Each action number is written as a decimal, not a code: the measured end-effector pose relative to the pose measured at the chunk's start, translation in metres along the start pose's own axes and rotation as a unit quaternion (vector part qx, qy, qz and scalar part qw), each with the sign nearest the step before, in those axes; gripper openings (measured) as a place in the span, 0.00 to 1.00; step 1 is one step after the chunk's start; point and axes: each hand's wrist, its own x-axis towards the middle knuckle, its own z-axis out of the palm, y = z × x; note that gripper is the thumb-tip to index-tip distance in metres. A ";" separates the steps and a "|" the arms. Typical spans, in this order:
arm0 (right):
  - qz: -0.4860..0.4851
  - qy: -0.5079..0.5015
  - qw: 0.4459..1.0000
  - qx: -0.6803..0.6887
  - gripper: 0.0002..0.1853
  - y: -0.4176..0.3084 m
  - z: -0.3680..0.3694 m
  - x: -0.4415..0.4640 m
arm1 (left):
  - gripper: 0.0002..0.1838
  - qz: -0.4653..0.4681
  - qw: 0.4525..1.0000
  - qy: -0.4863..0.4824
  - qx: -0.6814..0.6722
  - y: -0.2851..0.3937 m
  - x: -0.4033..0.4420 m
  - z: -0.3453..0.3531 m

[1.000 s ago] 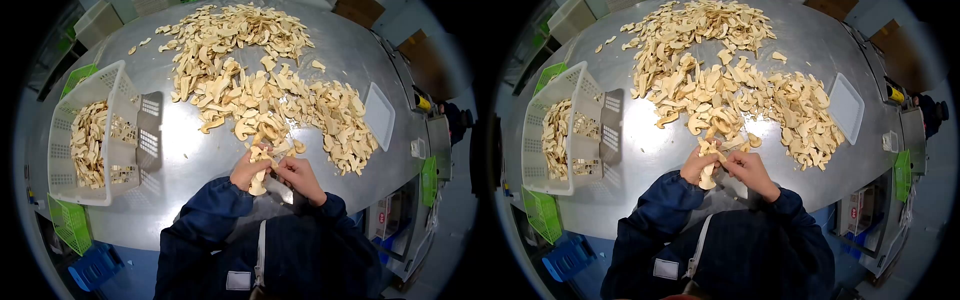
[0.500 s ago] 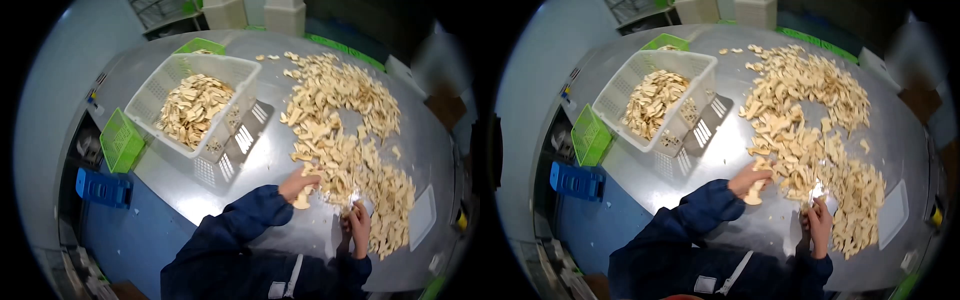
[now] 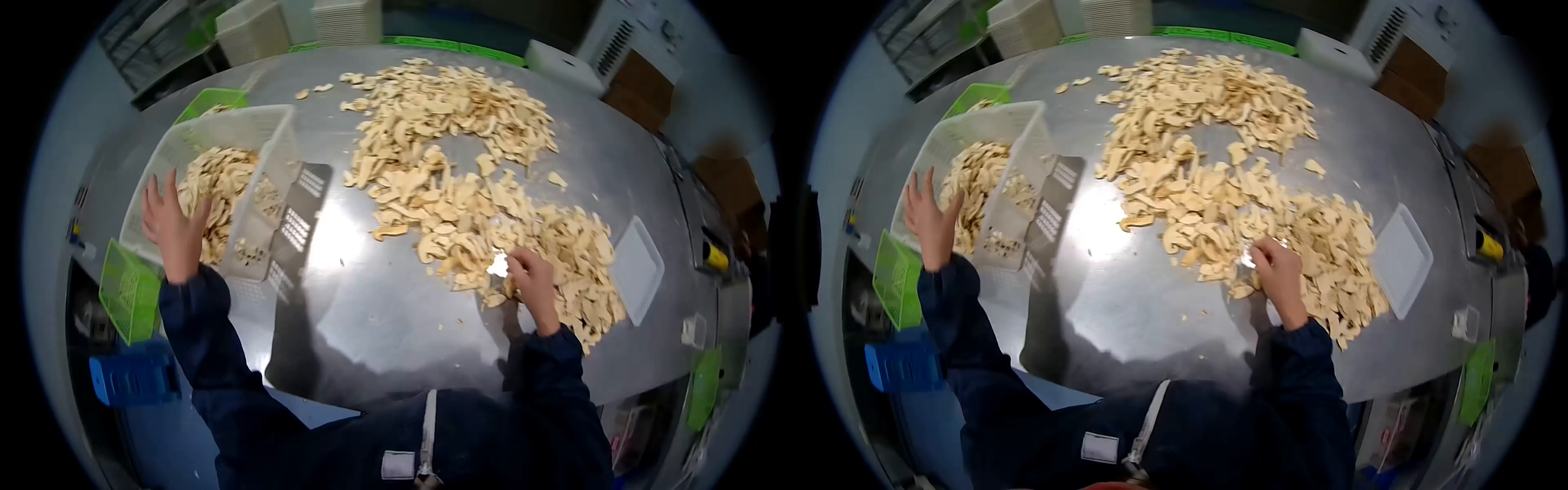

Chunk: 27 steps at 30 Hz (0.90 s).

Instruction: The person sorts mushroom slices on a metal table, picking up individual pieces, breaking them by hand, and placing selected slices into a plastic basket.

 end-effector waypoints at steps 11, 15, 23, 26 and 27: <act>-0.143 0.025 0.986 -0.087 0.07 0.004 0.044 0.006 | 0.18 -0.083 0.451 -0.487 -0.743 0.228 -0.142 0.014; 0.169 -0.086 0.951 0.244 0.09 -0.006 0.034 -0.014 | 0.23 -0.213 0.311 -0.529 -0.760 0.263 -0.188 0.021; 0.127 -0.168 0.936 0.282 0.07 -0.025 0.067 -0.060 | 0.19 -0.286 0.191 -0.521 -0.781 0.269 -0.209 0.014; 0.112 -0.195 0.942 0.248 0.07 -0.023 0.067 -0.061 | 0.16 -0.288 0.198 -0.520 -0.780 0.266 -0.196 0.003; 0.110 -0.200 0.941 0.248 0.07 -0.022 0.068 -0.061 | 0.16 -0.299 0.189 -0.515 -0.781 0.266 -0.195 0.002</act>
